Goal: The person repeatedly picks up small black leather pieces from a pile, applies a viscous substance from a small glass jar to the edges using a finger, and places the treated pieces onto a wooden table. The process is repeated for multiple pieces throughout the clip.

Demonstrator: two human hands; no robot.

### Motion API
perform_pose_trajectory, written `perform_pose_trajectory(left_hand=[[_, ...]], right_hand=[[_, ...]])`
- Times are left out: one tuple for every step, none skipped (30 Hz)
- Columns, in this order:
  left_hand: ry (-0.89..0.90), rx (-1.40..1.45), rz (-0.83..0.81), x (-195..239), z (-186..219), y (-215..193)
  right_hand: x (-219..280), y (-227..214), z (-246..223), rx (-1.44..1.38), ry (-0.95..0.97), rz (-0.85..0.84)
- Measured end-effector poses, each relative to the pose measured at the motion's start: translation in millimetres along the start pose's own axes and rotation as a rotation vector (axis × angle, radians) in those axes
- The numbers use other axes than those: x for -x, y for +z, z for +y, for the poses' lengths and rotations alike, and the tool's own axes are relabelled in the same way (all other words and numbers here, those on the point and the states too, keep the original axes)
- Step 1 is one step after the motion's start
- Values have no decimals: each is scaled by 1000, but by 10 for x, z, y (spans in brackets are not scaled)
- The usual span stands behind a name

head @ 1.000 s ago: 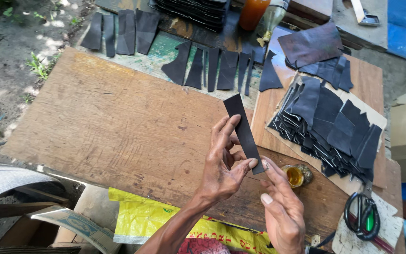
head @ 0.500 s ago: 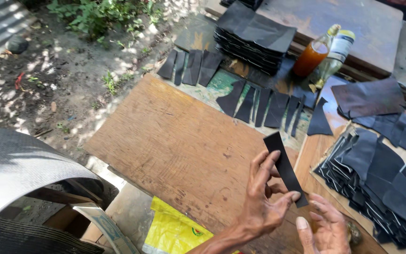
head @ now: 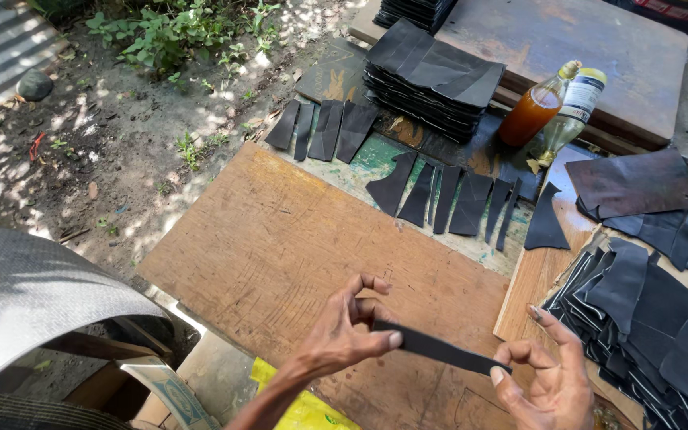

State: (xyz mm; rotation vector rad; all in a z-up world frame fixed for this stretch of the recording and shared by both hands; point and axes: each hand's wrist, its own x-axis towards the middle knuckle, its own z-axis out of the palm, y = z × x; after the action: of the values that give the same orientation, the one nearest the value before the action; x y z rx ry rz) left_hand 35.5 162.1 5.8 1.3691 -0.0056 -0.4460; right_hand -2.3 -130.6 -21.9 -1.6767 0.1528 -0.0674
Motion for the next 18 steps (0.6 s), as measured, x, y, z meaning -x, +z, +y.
perform_pose_trajectory(left_hand=[[-36,-96,-72,-41,72,-58],[-7,-194,-67,-112,131,-80],[22,-292,-62,-205,191,-119],[53,-391,-52,-318,254,-179],[181,-425,56,-502,309,-239],[312,-458,166,-735,347,-299],[254,-384,284,-997,371,-366],[195,-307,396,-1278,374,-433],[282,-268,456,-1532,340,-517],[371,-227,512,-1803,275,-595],[399,-133,555,-2084,192,-673],[425,-39,598,-2353,95,-750],[451,57,641,-2584,-22,-820],[382,40,732,-2771,-149,-881],[311,24,823,-2932,-263,-931],[236,8,917,-3047,-367,-980],[160,-107,1013,-3144,-442,-1014],[81,-226,1108,-3212,-485,-1042]], right_hand=[[-33,46,-38,26,41,16],[-63,75,-79,132,-82,39],[-93,85,-117,237,-205,60],[-127,100,-138,340,-332,76],[-142,97,-136,387,-384,153],[-155,55,-116,434,-439,229],[-148,-19,-81,470,-469,252],[-130,-114,-35,510,-496,282],[-139,-238,16,551,-513,298],[-132,-335,89,583,-513,308],[-130,-417,176,615,-486,312],[-118,-484,264,645,-460,317],[-105,-545,353,672,-434,321],[-79,-581,450,686,-414,316],[-51,-605,547,703,-392,313],[-5,-625,635,721,-368,299],[52,-641,713,731,-356,287],[113,-630,791,739,-339,276]])
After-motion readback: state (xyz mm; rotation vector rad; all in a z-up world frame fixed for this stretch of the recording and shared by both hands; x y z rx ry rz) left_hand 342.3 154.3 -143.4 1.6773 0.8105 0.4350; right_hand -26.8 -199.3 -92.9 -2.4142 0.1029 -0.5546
